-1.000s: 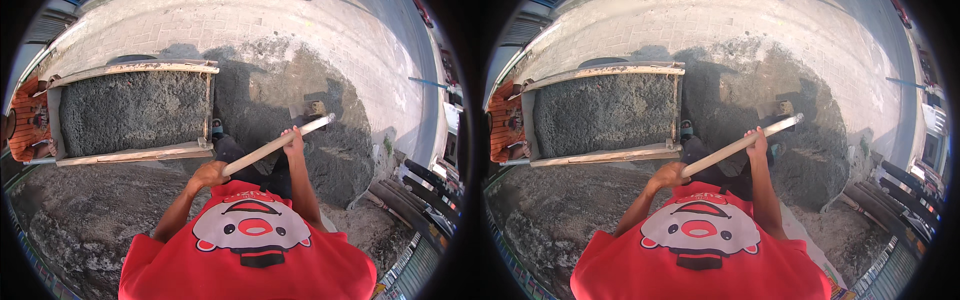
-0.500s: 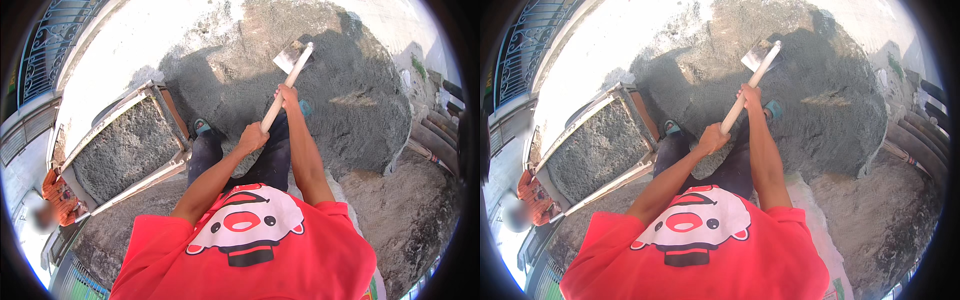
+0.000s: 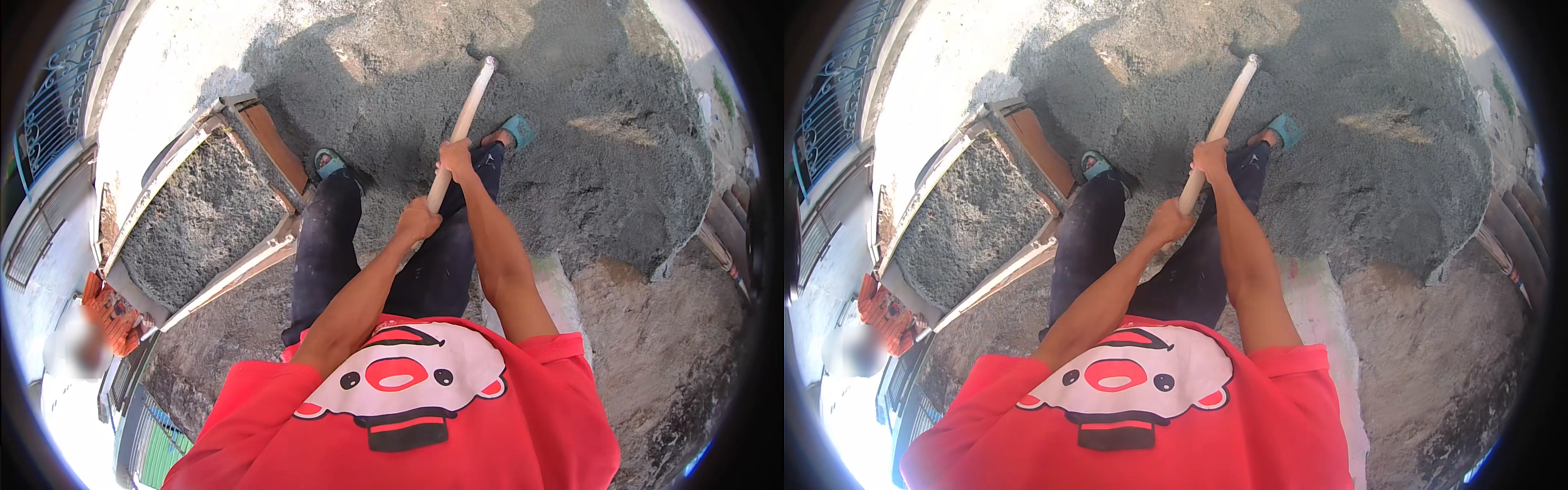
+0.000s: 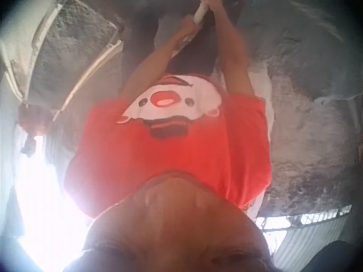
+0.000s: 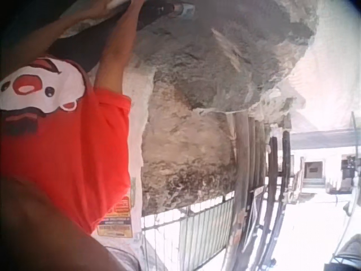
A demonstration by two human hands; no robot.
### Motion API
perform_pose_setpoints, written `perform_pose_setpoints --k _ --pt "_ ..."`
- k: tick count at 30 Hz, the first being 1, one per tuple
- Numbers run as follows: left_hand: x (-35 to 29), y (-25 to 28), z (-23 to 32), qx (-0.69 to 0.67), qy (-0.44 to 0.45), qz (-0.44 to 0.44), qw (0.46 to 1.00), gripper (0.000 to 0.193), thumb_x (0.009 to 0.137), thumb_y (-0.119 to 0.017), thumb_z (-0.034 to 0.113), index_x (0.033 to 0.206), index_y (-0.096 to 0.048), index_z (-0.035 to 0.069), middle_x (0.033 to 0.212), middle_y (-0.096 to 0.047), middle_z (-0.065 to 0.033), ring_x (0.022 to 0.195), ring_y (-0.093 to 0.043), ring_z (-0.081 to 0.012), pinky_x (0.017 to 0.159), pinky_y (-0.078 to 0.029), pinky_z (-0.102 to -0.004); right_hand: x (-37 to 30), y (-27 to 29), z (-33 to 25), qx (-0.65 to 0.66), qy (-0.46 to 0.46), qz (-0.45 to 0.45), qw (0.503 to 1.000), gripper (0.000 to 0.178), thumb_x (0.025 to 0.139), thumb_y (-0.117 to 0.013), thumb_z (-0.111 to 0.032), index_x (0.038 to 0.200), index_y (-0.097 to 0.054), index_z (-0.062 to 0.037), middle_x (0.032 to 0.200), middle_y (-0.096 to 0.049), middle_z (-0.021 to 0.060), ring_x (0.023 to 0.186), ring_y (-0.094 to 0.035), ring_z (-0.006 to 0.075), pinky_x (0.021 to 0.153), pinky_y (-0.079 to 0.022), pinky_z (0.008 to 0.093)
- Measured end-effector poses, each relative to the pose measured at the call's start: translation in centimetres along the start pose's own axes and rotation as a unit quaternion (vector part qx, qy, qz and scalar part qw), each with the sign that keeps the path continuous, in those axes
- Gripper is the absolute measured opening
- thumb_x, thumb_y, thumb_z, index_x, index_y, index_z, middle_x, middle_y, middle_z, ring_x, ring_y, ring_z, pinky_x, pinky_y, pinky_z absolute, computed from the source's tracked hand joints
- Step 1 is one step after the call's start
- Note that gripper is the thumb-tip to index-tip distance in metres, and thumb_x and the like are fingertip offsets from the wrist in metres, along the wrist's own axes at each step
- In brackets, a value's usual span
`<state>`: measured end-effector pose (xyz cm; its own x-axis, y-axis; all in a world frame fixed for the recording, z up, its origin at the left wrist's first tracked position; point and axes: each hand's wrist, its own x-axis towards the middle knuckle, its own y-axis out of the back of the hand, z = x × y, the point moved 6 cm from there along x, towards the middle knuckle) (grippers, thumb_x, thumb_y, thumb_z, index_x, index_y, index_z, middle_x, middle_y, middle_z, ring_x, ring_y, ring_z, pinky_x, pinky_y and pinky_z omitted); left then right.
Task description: The person uses a shovel to scoop wet concrete from a pile on the ground and load it into a wheelbarrow held by another worker. The process is repeated multiple times to fill the wheelbarrow.
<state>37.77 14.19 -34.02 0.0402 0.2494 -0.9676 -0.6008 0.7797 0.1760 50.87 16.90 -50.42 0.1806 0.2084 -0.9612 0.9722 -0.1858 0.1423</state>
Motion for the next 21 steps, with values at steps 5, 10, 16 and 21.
perform_pose_setpoints --k 5,10,16,21 --pt "-2.1 -0.7 -4.9 0.036 0.045 -0.017 0.998 0.042 0.075 -0.063 0.021 0.112 -0.059 0.002 0.107 -0.063 -0.0251 0.1 -0.062 -0.0391 0.087 -0.049 -0.046 -2.0 -4.0 8.4 0.151 -0.122 -0.047 0.98 0.021 0.092 -0.053 -0.022 0.105 -0.049 -0.0075 0.076 -0.056 0.0097 0.055 -0.057 0.0265 0.049 -0.052 0.044" --pt "-4.2 -0.3 -2.8 0.047 0.05 -0.005 0.998 0.04 0.077 -0.061 0.02 0.112 -0.058 0.0 0.11 -0.062 -0.0247 0.103 -0.062 -0.038 0.089 -0.049 -0.0447 -5.3 -4.3 4.9 0.068 -0.101 -0.077 0.99 0.026 0.089 -0.059 -0.022 0.095 -0.047 -0.0002 0.064 -0.049 0.0094 0.05 -0.051 0.0207 0.045 -0.047 0.0375" --pt "-10.0 3.6 4.0 0.018 0.0 0.004 1.0 0.035 0.073 -0.059 0.01 0.105 -0.061 -0.006 0.106 -0.064 -0.0245 0.102 -0.063 -0.0367 0.086 -0.051 -0.044 -6.9 -1.8 2.5 0.17 -0.146 -0.156 0.962 0.021 0.088 -0.059 -0.017 0.098 -0.046 -0.0042 0.067 -0.048 0.006 0.051 -0.05 0.0164 0.044 -0.045 0.0344" --pt "-16.7 6.4 3.8 0.035 -0.083 -0.013 0.996 0.035 0.07 -0.058 0.008 0.101 -0.063 -0.007 0.097 -0.066 -0.0234 0.088 -0.067 -0.0346 0.075 -0.054 -0.0417 -13.6 -1.6 0.8 0.216 -0.146 -0.254 0.931 0.021 0.084 -0.063 -0.016 0.095 -0.047 -0.0068 0.076 -0.052 0.0064 0.065 -0.055 0.019 0.059 -0.05 0.0311"
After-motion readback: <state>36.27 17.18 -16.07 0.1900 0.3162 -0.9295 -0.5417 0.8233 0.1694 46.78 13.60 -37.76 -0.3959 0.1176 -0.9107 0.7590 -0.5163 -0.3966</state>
